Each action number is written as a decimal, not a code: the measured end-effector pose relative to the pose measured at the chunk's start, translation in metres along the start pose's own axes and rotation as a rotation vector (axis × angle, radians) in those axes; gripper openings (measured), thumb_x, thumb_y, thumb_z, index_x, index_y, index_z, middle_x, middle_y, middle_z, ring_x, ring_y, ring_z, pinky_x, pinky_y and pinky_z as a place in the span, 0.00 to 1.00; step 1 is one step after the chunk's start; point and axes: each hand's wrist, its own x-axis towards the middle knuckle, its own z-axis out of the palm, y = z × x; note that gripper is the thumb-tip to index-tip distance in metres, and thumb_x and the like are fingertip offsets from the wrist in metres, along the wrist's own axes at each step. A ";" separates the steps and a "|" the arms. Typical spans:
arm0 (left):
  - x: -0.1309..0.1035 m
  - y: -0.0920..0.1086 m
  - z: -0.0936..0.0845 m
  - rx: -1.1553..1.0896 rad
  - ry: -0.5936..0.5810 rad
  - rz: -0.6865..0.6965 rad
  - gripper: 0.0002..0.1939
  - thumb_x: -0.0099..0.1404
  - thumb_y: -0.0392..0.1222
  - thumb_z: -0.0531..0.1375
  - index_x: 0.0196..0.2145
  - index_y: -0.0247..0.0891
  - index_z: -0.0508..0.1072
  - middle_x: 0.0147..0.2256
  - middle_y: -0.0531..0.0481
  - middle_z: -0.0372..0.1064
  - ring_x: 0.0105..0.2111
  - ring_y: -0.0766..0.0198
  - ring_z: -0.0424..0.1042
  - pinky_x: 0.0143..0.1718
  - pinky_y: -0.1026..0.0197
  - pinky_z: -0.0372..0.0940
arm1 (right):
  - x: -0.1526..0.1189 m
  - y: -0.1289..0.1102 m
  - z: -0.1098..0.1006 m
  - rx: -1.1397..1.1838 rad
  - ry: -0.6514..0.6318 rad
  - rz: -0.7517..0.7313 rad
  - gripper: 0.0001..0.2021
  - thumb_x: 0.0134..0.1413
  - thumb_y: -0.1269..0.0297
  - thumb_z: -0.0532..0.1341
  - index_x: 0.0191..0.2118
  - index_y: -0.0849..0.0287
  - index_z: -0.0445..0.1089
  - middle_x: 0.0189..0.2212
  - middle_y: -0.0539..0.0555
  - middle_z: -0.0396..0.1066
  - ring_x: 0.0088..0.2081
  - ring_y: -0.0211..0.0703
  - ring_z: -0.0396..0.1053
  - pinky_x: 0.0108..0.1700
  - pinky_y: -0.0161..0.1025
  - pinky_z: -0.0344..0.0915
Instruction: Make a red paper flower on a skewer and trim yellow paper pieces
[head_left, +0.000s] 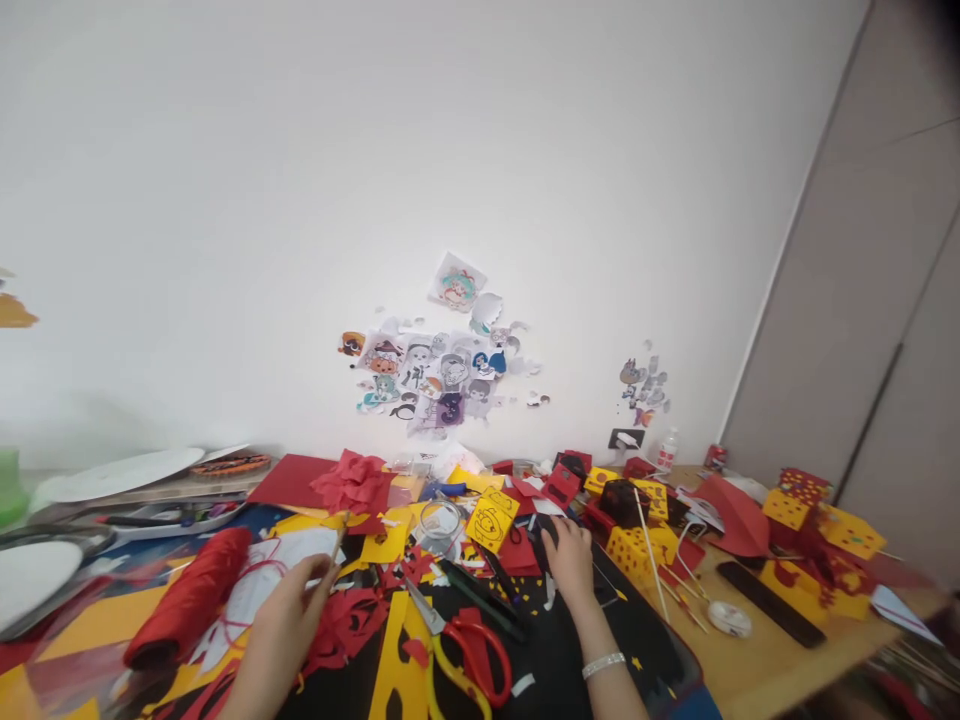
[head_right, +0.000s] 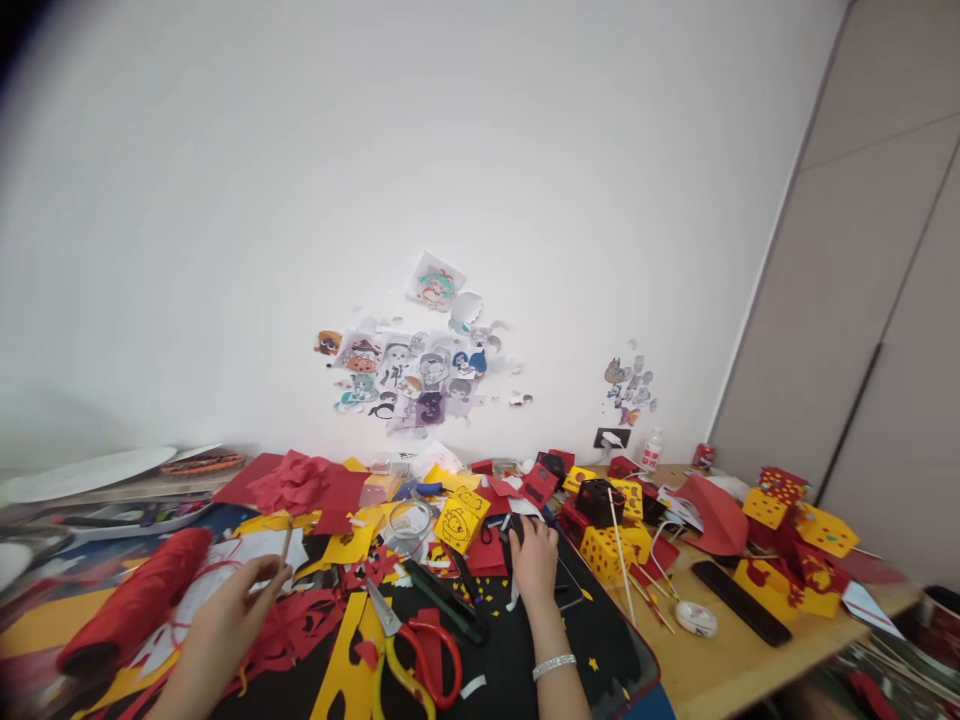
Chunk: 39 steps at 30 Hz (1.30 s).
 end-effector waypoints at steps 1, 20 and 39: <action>0.001 -0.001 0.000 0.009 -0.006 0.003 0.13 0.50 0.53 0.54 0.26 0.42 0.67 0.29 0.45 0.76 0.28 0.55 0.76 0.30 0.61 0.68 | -0.001 0.008 0.005 -0.028 0.003 0.040 0.19 0.57 0.62 0.50 0.51 0.66 0.65 0.50 0.65 0.64 0.49 0.56 0.60 0.50 0.46 0.53; 0.003 -0.014 0.010 0.125 -0.100 0.097 0.13 0.49 0.55 0.55 0.24 0.44 0.68 0.26 0.50 0.76 0.28 0.56 0.75 0.29 0.61 0.67 | 0.011 0.033 0.021 -0.137 -0.025 0.227 0.25 0.45 0.54 0.60 0.47 0.64 0.66 0.41 0.63 0.71 0.44 0.56 0.67 0.42 0.42 0.60; 0.005 -0.019 0.014 0.219 -0.173 0.030 0.10 0.50 0.52 0.53 0.23 0.47 0.69 0.24 0.57 0.75 0.28 0.57 0.75 0.29 0.62 0.66 | -0.001 0.053 0.006 -0.011 0.095 0.267 0.17 0.56 0.66 0.46 0.43 0.63 0.70 0.38 0.60 0.73 0.42 0.48 0.68 0.42 0.37 0.60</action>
